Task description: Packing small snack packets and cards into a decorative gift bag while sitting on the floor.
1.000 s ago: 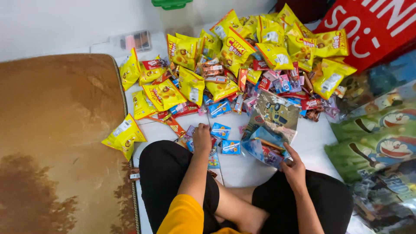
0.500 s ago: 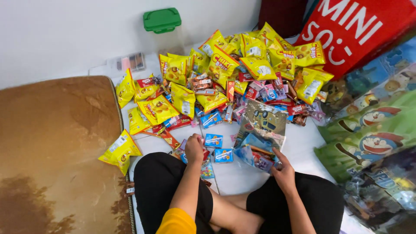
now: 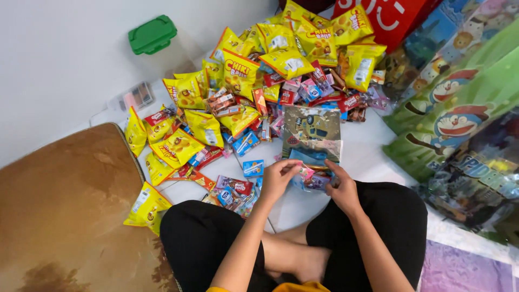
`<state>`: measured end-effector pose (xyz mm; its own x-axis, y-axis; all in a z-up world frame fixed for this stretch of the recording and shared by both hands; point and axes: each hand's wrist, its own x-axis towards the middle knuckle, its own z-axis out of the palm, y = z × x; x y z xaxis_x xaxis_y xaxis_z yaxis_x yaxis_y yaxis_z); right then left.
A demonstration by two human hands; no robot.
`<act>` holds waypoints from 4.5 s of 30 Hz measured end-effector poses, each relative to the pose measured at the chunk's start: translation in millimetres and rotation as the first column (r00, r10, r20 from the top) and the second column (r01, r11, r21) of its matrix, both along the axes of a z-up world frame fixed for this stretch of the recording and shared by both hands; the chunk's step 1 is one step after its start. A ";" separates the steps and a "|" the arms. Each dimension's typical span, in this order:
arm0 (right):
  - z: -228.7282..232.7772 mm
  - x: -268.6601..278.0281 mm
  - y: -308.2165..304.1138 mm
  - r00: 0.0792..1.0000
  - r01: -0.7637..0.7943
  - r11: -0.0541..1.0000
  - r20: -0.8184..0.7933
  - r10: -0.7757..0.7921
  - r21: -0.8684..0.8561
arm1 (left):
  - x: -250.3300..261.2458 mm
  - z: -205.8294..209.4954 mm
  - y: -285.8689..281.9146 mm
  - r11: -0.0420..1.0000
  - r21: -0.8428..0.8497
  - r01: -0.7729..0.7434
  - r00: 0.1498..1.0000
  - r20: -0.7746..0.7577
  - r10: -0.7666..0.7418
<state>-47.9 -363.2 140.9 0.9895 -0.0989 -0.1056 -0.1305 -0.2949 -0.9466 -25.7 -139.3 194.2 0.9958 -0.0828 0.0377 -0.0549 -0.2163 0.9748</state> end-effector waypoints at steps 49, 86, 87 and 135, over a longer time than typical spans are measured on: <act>56.8 3.7 2.2 0.940 0.181 0.982 -0.305 -0.155 0.060 | 281.0 -112.8 -66.0 0.389 0.916 -0.093 0.983 0.146 -0.108; 41.0 -2.8 6.8 0.991 0.131 0.991 0.014 -0.132 0.038 | 119.7 49.8 -21.3 0.998 0.051 -0.046 0.998 -0.050 0.048; 40.6 -2.7 8.9 0.984 0.172 0.985 0.046 -0.173 0.027 | 105.3 61.5 -24.4 0.986 -0.122 -0.115 0.993 0.012 0.117; 76.8 -6.8 18.1 0.966 0.130 0.992 -0.226 -0.127 -0.002 | 84.9 -98.8 287.1 -0.070 -0.163 -0.984 0.123 -0.910 0.396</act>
<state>-54.7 -345.1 217.6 0.9190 -0.2207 -0.3266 -0.3769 -0.2495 -0.8920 59.2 147.8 95.4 0.1990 0.4343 -0.8785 0.0815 0.8860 0.4564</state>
